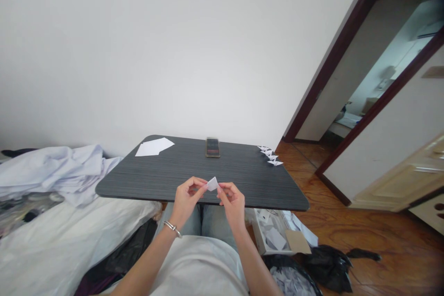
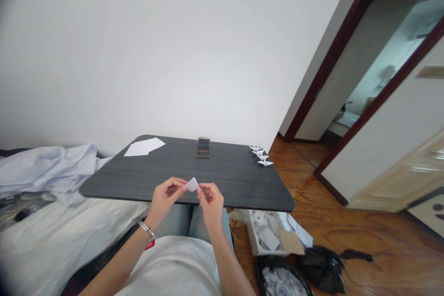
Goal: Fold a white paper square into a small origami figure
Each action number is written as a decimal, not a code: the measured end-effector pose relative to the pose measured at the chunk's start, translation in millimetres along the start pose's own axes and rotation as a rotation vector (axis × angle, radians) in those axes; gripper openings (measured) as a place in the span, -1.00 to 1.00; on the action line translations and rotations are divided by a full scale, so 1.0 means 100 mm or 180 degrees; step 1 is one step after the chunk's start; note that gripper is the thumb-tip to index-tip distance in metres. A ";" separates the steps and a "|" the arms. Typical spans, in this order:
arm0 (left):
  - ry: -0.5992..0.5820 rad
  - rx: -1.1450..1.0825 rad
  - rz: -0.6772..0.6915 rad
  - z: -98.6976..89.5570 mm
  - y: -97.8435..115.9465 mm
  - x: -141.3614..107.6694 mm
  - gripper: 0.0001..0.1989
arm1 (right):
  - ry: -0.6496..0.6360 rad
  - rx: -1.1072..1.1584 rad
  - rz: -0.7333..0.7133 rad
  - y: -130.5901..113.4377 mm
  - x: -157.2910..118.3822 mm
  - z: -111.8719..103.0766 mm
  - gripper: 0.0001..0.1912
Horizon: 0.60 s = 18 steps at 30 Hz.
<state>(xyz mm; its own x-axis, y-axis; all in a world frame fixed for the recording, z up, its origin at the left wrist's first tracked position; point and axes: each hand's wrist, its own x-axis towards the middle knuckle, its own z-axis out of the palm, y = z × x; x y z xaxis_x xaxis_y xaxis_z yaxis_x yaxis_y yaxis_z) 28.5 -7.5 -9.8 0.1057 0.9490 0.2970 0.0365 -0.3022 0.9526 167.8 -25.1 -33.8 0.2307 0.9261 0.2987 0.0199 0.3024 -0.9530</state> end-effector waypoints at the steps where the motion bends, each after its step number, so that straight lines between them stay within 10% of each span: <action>1: 0.0002 0.0014 0.0020 0.00 0.00 0.00 -0.86 | -0.0002 0.0004 -0.0004 0.00 0.00 0.00 -0.81; 18: -0.0288 0.0294 0.0359 0.02 0.06 -0.05 -0.87 | -0.0128 0.0126 -0.0037 0.00 0.00 0.00 -0.87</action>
<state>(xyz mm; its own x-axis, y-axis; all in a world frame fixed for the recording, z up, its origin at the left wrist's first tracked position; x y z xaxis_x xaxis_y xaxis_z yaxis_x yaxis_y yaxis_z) 29.9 -13.7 -5.9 0.2033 0.8978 0.3906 0.1100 -0.4173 0.9021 167.6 -24.8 -33.8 0.1913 0.9305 0.3124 -0.0163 0.3212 -0.9469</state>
